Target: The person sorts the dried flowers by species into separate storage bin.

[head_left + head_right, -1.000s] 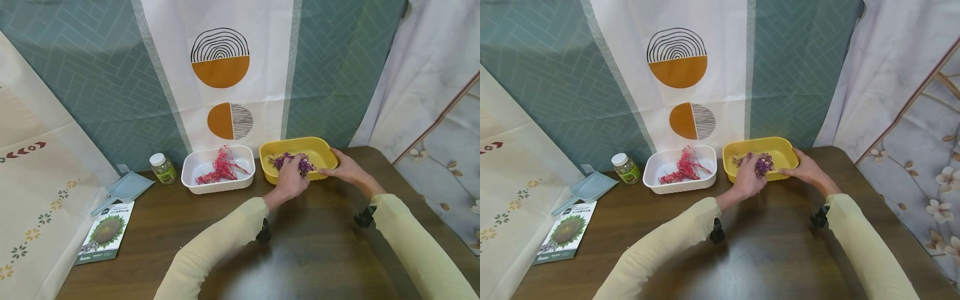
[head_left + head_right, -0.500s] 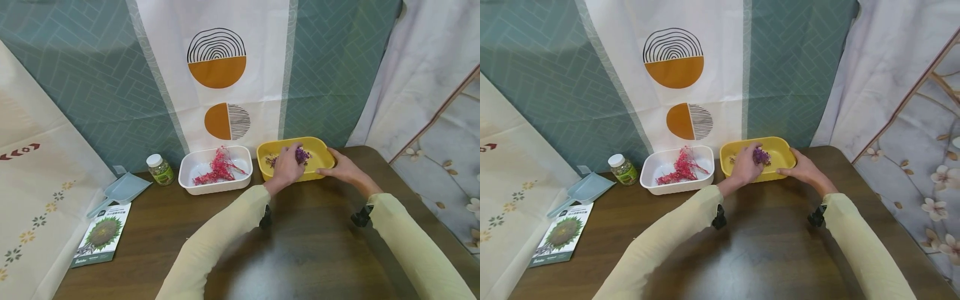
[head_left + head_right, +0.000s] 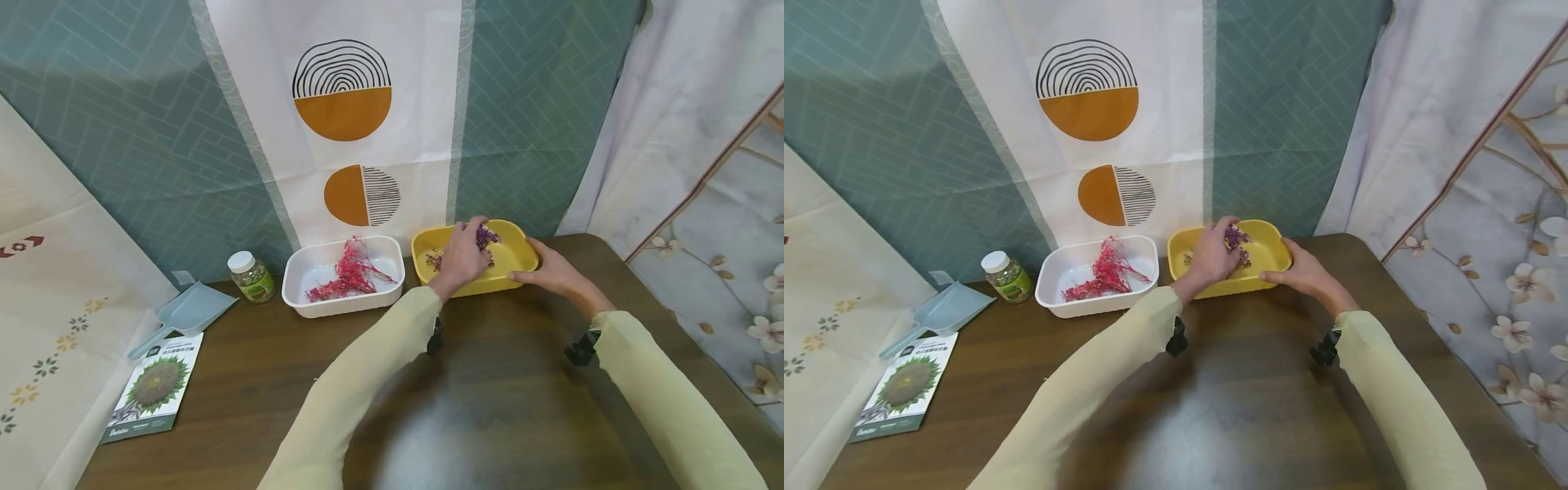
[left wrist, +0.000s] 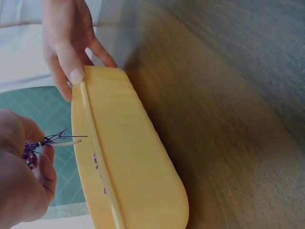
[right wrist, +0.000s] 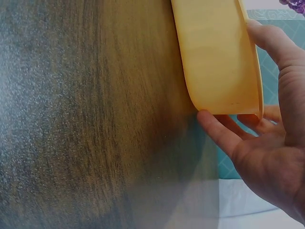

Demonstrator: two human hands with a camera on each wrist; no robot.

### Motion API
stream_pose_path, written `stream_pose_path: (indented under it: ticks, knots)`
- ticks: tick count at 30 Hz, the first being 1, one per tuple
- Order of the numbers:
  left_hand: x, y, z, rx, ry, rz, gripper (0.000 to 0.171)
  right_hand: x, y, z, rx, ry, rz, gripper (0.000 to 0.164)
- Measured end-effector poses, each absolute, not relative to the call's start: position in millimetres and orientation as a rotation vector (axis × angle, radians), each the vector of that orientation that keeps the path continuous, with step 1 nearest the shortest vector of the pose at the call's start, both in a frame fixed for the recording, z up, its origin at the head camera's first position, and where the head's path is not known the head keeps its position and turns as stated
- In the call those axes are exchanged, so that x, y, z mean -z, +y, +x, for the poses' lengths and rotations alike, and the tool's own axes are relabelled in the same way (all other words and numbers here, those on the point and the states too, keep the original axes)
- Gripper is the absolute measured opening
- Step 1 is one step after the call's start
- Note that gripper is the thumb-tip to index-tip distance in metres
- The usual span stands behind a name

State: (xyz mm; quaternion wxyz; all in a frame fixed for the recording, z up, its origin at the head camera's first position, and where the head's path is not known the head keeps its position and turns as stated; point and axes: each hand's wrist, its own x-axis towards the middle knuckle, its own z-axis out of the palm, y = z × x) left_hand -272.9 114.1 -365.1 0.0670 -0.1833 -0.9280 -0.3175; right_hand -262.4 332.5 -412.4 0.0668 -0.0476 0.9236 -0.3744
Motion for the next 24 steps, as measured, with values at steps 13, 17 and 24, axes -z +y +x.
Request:
stream_pose_path:
  ticks: [13, 17, 24]
  knots:
    - [380, 117, -285, 0.928, -2.832, -0.635, 0.060, 416, 330, -265, 1.135, 2.799, -0.163, 0.103]
    - [384, 119, -286, 0.943, -2.853, -0.630, 0.061, 417, 329, -265, 1.146, 2.794, -0.147, 0.103]
    - [385, 122, -286, 0.969, -2.859, -0.667, 0.065, 415, 331, -263, 1.147, 2.799, -0.127, 0.102]
